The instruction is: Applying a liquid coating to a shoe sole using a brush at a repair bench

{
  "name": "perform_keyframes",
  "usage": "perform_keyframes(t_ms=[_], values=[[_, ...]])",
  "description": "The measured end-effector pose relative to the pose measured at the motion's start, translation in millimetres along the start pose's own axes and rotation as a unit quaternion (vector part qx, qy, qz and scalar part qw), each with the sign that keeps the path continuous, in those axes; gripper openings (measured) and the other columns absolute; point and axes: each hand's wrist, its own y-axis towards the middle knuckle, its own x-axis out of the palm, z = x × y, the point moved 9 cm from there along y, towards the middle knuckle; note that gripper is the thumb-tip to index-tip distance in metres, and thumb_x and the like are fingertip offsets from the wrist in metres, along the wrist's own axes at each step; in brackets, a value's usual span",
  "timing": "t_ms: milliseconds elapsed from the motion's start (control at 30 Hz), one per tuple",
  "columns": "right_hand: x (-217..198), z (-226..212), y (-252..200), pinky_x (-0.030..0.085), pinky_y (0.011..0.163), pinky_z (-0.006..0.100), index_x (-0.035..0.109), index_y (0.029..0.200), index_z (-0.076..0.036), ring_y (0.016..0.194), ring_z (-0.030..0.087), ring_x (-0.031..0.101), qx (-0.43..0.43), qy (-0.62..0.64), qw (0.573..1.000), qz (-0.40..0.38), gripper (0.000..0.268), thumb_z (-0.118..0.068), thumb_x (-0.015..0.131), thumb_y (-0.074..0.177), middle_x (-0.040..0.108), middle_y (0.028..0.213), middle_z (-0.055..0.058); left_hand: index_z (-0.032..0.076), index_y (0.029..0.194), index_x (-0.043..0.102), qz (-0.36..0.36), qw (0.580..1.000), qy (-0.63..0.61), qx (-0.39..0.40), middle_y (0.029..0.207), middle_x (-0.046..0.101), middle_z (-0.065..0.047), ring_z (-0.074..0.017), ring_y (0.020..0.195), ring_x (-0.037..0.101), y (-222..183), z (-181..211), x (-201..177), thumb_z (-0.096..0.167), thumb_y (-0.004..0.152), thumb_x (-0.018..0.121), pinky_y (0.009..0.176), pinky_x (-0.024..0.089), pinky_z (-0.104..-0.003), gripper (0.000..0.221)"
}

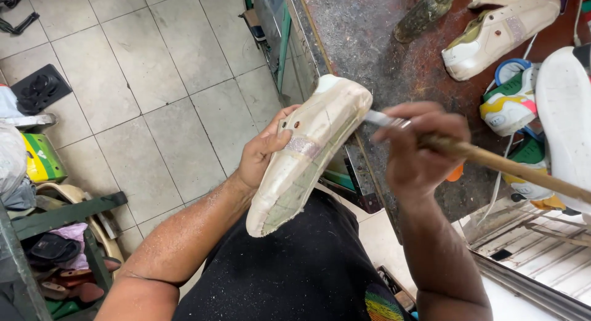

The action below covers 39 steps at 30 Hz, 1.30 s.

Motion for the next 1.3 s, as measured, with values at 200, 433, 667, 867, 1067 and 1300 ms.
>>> perform_keyframes(t_ms=[200, 433, 667, 867, 1067, 1300], values=[[17.6, 7.4, -46.9, 0.062, 0.059, 0.027, 0.065, 0.087, -0.013, 0.068, 0.016, 0.072, 0.023, 0.028, 0.999, -0.028, 0.018, 0.000, 0.077, 0.087, 0.076, 0.091, 0.017, 0.004, 0.146, 0.046, 0.003, 1.000, -0.023, -0.007, 0.127, 0.069, -0.022, -0.0303, 0.110, 0.072, -2.5, 1.8, -4.6, 0.021, 0.087, 0.065, 0.103, 0.055, -0.048, 0.064], [33.9, 4.6, -40.2, 0.064, 0.050, 0.033, 0.061, 0.088, -0.003, 0.058, 0.023, 0.076, 0.125, 0.088, 0.988, -0.021, 0.023, 0.012, 0.077, 0.080, 0.074, 0.089, 0.026, 0.002, 0.145, 0.044, -0.040, 0.998, 0.026, 0.036, 0.123, 0.068, -0.020, -0.0283, 0.104, 0.073, -3.4, 16.4, -3.2, 0.014, 0.082, 0.069, 0.094, 0.060, -0.044, 0.069], [-11.0, 14.0, -2.7, 0.060, 0.047, 0.030, 0.049, 0.089, -0.009, 0.050, 0.025, 0.069, 0.136, 0.100, 0.981, 0.095, 0.024, 0.013, 0.060, 0.089, 0.068, 0.087, 0.032, 0.001, 0.143, 0.045, -0.107, 0.980, 0.140, 0.094, 0.118, 0.063, -0.014, -0.0224, 0.100, 0.071, 3.3, 32.3, 6.5, 0.013, 0.075, 0.081, 0.088, 0.064, -0.039, 0.078], [-20.4, 16.4, 9.9, 0.065, 0.056, 0.030, 0.054, 0.099, -0.011, 0.062, 0.021, 0.073, 0.148, 0.141, 0.977, 0.064, 0.023, 0.009, 0.063, 0.094, 0.072, 0.091, 0.026, 0.002, 0.144, 0.048, -0.126, 0.953, 0.249, 0.120, 0.116, 0.059, -0.008, -0.0120, 0.100, 0.064, -8.7, 43.3, 18.7, 0.020, 0.074, 0.086, 0.090, 0.059, -0.031, 0.081], [-23.9, 24.7, 8.2, 0.064, 0.055, 0.030, 0.056, 0.097, -0.010, 0.062, 0.023, 0.072, 0.154, 0.145, 0.976, 0.042, 0.021, 0.008, 0.067, 0.093, 0.072, 0.092, 0.026, 0.004, 0.143, 0.050, -0.126, 0.933, 0.310, 0.130, 0.115, 0.061, -0.006, -0.0104, 0.103, 0.061, -14.1, 48.4, 29.7, 0.023, 0.076, 0.087, 0.093, 0.055, -0.030, 0.080], [3.9, 0.1, -0.7, 0.059, 0.050, 0.027, 0.050, 0.094, -0.006, 0.055, 0.018, 0.068, 0.143, 0.024, 0.989, -0.012, 0.028, 0.008, 0.073, 0.090, 0.070, 0.089, 0.028, 0.009, 0.143, 0.053, -0.093, 0.902, 0.397, 0.140, 0.111, 0.059, -0.006, -0.0107, 0.097, 0.056, -9.5, 48.8, 24.7, 0.030, 0.077, 0.088, 0.088, 0.052, -0.031, 0.078]])
